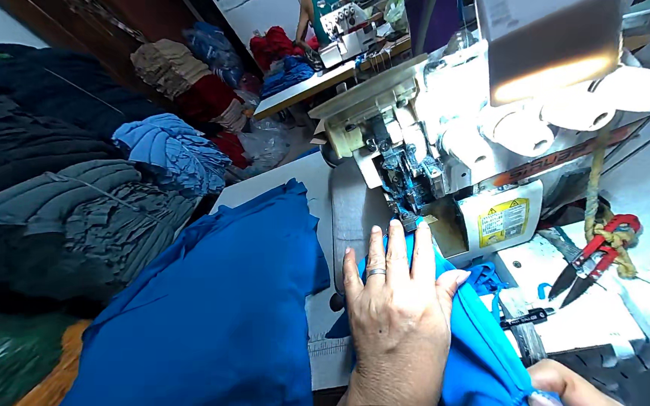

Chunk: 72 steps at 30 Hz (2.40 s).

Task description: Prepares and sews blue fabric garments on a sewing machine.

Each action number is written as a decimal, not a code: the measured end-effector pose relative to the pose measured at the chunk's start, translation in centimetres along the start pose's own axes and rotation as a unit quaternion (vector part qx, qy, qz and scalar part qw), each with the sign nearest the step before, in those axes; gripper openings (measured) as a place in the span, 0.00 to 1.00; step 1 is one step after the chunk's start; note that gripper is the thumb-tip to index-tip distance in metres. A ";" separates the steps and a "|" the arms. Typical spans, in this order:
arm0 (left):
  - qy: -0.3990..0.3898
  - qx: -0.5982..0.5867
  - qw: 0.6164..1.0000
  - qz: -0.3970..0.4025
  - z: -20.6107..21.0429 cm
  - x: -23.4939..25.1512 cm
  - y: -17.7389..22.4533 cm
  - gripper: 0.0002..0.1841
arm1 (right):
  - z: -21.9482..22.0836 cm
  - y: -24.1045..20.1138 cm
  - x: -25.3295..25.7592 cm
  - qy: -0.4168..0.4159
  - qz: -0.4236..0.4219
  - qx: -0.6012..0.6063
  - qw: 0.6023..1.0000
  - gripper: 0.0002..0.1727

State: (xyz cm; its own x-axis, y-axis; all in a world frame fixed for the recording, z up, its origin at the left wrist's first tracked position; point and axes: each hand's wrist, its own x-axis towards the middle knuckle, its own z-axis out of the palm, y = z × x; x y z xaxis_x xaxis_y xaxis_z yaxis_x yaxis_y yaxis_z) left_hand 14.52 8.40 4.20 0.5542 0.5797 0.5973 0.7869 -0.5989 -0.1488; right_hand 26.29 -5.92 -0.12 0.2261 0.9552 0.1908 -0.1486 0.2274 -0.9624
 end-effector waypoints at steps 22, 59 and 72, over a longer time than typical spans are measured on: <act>-0.065 -0.253 0.963 0.061 4.5 9.4 -12.5 0.18 | 3.3 0.8 7.9 0.030 0.054 0.073 0.995 0.11; 0.007 -0.296 0.951 0.087 -4.9 -5.3 -5.5 0.13 | 1.9 1.2 1.9 -0.040 0.118 -0.031 0.992 0.09; -0.039 -0.381 0.911 -0.154 -2.0 -9.9 0.0 0.15 | 1.6 1.7 1.4 -0.031 0.129 0.016 0.991 0.13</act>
State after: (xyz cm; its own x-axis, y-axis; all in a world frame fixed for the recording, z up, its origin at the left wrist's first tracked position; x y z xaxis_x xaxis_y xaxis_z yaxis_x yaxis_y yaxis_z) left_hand 8.48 1.59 -0.07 0.3800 0.8049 0.4558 0.5075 -0.5934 0.6247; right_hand 24.82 -3.86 -1.20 0.1166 0.9920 -0.0490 -0.2245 -0.0217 -0.9742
